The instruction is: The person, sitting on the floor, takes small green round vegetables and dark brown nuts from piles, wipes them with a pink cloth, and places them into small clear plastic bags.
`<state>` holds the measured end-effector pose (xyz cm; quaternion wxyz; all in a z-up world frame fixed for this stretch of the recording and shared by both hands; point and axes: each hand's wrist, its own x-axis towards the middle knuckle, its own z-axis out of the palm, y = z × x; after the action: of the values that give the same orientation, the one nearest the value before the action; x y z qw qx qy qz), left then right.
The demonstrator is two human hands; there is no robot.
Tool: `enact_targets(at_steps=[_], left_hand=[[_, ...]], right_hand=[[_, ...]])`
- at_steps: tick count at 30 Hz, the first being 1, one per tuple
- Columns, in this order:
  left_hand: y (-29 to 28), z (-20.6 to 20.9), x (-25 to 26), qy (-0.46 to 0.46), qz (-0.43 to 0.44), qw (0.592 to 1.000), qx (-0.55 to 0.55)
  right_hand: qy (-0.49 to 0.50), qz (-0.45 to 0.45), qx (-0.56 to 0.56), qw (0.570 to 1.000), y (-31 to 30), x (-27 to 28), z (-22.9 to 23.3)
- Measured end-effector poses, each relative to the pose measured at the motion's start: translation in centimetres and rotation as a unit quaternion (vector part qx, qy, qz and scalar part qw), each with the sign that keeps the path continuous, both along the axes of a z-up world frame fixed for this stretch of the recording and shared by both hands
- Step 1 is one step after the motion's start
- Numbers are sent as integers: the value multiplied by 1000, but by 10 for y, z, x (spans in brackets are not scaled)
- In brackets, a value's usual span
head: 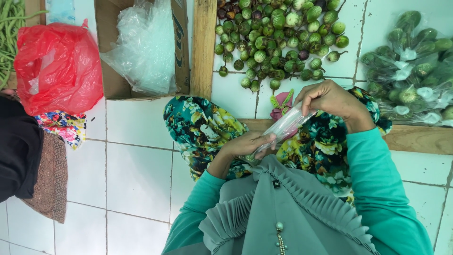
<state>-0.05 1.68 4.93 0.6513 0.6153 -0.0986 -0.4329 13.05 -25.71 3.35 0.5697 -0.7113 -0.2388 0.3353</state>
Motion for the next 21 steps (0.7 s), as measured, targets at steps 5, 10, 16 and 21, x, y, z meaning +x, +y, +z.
enact_targets(at_steps=[5,10,16,21], left_hand=[[2,-9,-6,-17,-1,999,39],[-7,-8,-3,-42,-12,998,52],[-2,-16,-6,-42,-13,996,75],[6,-18,-9,-9,25,999,17]], right_hand=[[-57,-40,-49,996,6,-3,63],[-181,121,-200,955,47,-17,69],[-155,237,-357,890,53,-14,47],[-207,46,-181,960,10,11,23]])
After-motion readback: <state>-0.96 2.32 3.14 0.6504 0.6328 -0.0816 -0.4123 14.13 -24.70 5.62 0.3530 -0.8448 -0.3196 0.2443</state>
